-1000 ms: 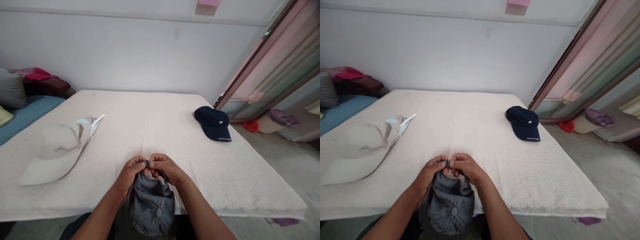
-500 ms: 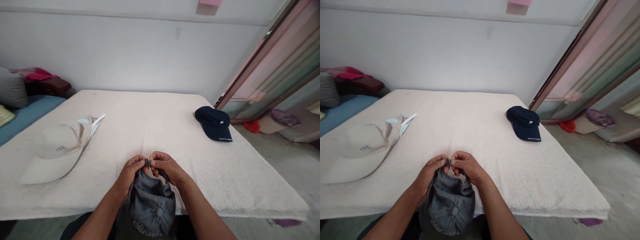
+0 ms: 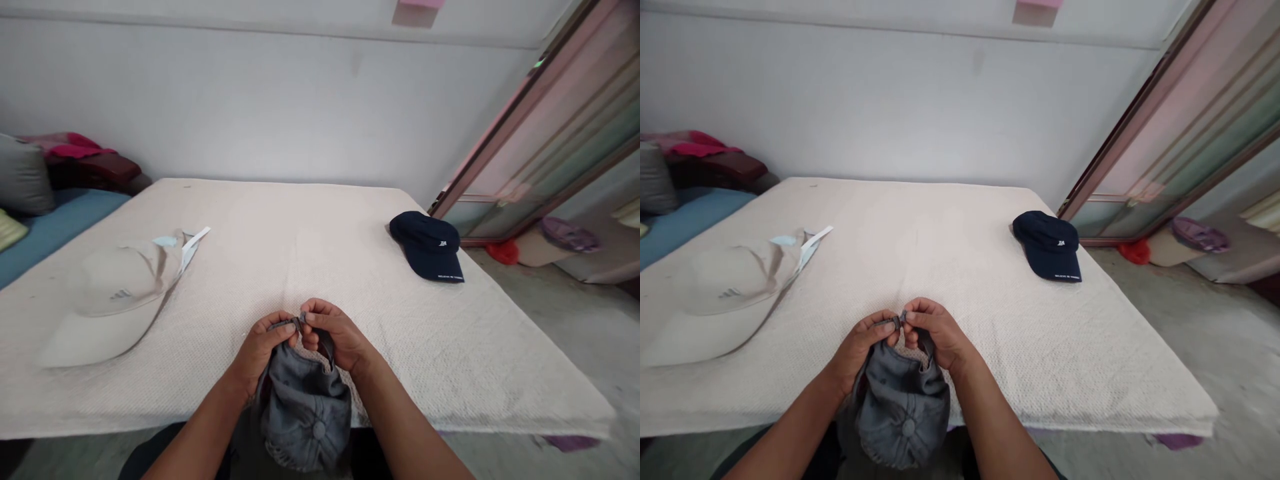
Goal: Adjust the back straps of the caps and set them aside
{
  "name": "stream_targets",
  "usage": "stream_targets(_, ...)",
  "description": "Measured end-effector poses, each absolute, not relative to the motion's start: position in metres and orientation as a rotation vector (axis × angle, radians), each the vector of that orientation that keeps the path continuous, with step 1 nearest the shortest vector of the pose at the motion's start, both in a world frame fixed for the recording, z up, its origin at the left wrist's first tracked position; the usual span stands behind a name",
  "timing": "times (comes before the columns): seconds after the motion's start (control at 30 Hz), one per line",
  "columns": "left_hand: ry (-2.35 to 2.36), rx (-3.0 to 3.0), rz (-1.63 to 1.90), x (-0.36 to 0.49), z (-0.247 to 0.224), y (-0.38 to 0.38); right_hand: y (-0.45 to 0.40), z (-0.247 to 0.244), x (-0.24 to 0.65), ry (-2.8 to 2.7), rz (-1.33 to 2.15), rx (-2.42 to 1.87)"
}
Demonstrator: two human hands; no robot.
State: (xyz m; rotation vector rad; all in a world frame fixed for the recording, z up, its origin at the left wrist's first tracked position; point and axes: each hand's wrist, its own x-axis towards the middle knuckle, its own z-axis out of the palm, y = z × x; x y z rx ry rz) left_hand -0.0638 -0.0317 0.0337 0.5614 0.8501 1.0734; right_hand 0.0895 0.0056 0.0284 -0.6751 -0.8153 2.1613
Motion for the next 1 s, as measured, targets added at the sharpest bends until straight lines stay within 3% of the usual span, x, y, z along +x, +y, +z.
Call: stream_targets(1.0, 0.834, 0.581, 1.051, -0.0655, 0.0305, -0.0327, 0.0071, 0.0223, 0.0861, -0.855, 2.192, -0.676)
